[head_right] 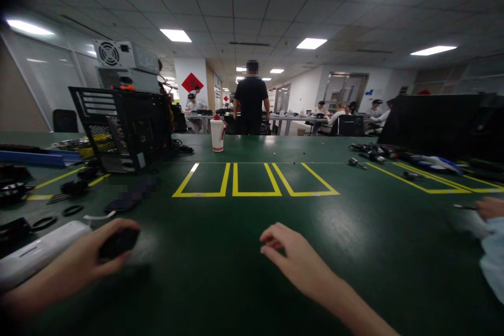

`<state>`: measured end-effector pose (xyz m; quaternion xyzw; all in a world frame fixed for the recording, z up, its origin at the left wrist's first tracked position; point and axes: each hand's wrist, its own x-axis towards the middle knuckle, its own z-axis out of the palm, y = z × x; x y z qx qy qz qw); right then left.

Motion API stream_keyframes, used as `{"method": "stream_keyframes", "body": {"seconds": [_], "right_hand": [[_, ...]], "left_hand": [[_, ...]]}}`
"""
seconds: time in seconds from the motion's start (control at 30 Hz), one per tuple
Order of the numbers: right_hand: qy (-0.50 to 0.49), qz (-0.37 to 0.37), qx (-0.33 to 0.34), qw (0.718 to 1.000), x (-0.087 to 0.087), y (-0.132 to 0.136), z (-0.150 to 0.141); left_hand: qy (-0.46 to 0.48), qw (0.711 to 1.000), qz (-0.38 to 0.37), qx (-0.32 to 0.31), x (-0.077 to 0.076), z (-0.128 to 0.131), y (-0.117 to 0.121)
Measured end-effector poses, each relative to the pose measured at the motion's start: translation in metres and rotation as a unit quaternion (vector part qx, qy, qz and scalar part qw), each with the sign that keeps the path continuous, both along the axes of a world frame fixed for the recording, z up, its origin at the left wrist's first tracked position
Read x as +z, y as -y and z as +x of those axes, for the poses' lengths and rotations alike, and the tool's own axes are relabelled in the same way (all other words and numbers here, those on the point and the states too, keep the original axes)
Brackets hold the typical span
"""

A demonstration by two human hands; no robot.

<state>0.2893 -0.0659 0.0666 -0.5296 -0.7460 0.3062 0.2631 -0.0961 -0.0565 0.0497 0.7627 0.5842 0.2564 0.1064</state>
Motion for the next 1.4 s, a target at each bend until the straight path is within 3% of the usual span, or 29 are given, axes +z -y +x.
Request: {"method": "stream_keyframes", "body": {"seconds": [0.07,0.13,0.27,0.37,0.5,0.63,0.8,0.97,1.13,1.27,1.4], "right_hand": [[-0.01,-0.028,0.067,0.997,0.001,-0.023,-0.021],[-0.045,-0.036,0.087,0.995,-0.007,-0.052,-0.037],[-0.152,-0.028,0.024,0.988,-0.04,-0.113,-0.058],[-0.262,-0.055,-0.026,0.963,-0.061,-0.143,-0.067],[-0.337,-0.107,-0.04,0.935,-0.066,-0.154,-0.068],[-0.331,-0.128,-0.022,0.935,-0.061,-0.153,-0.066],[-0.323,-0.064,0.011,0.944,-0.064,-0.148,-0.066],[-0.318,0.012,0.031,0.948,-0.064,-0.124,-0.069],[-0.334,0.009,0.023,0.942,-0.062,-0.107,-0.073],[-0.34,0.002,-0.003,0.941,-0.065,-0.112,-0.074],[-0.318,-0.002,0.022,0.948,-0.065,-0.115,-0.074]], "left_hand": [[-0.006,0.997,-0.009,-0.08,-0.001,0.037,-0.041],[-0.005,0.994,0.005,-0.108,-0.007,0.078,-0.08],[-0.016,0.99,0.02,-0.14,-0.025,0.142,-0.129],[-0.01,0.988,0.044,-0.147,-0.036,0.163,-0.143],[0.014,0.99,0.037,-0.133,-0.044,0.165,-0.151],[0.046,0.987,0.001,-0.152,-0.047,0.157,-0.154],[0.05,0.979,0.013,-0.195,-0.045,0.152,-0.147],[0.022,0.976,0.075,-0.204,-0.046,0.152,-0.127],[0.01,0.969,0.096,-0.227,-0.048,0.15,-0.116],[0.007,0.97,0.092,-0.224,-0.046,0.15,-0.114],[0.01,0.973,0.083,-0.214,-0.044,0.149,-0.113]]}}
